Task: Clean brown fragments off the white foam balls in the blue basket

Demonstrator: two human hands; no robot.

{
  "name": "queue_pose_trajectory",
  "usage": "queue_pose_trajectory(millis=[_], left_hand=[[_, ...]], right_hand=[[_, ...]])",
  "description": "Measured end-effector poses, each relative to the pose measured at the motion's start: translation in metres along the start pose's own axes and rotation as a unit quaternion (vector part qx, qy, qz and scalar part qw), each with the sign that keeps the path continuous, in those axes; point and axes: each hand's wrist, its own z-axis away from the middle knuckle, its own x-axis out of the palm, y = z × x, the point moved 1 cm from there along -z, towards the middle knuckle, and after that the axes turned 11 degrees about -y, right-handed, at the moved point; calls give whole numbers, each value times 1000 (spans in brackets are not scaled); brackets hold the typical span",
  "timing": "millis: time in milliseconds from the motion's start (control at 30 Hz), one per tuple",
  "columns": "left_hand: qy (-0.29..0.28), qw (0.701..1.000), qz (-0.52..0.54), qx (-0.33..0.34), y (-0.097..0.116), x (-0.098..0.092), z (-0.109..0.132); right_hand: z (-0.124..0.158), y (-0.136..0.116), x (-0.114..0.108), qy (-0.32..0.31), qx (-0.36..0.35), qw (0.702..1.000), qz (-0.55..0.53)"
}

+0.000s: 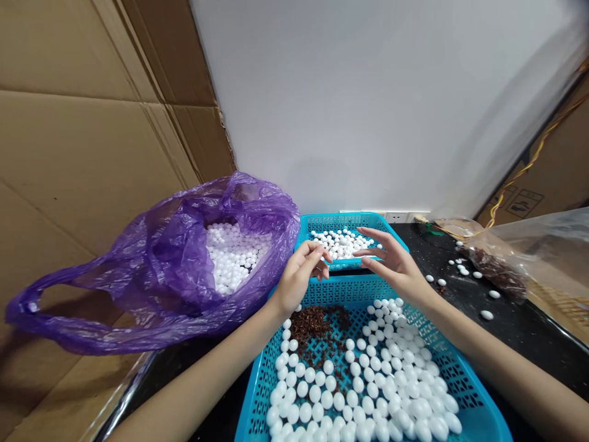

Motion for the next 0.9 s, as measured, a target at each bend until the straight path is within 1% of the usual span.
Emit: queue_pose_trajectory(millis=[33,67,133,200,267,333,433,533,600,700,900], left_hand=[[-5,1000,-9,-8,-1,0,0],[-14,1000,-20,-17,-2,0,-1],[-44,998,-43,-33,-3,1,-1],[-87,992,-67,-59,-5,4,1],[-138,979,-119,-93,-6,7,5],[-176,955,-211,-112,-6,10,10],[-218,910,-335,-110,-7,11,14],[-275,872,-389,-113,-11,10,17],[-300,853,-413,-107,-14,9,17],[-325,835,-432,-103,-16,7,18],[-349,820,-438,-115,-13,6,17]], right_hand=[[0,2,0,-4,5,1000,-5],[0,3,1,-24,14,1000,-5],[1,4,3,-80,34,996,5],[3,4,5,-132,60,989,27],[5,3,6,-176,83,979,62],[6,3,6,-220,87,964,120],[7,5,7,-293,79,931,204],[8,7,9,-361,89,897,239],[8,8,10,-400,102,878,242],[9,10,10,-432,116,860,245],[10,9,10,-444,116,859,226]])
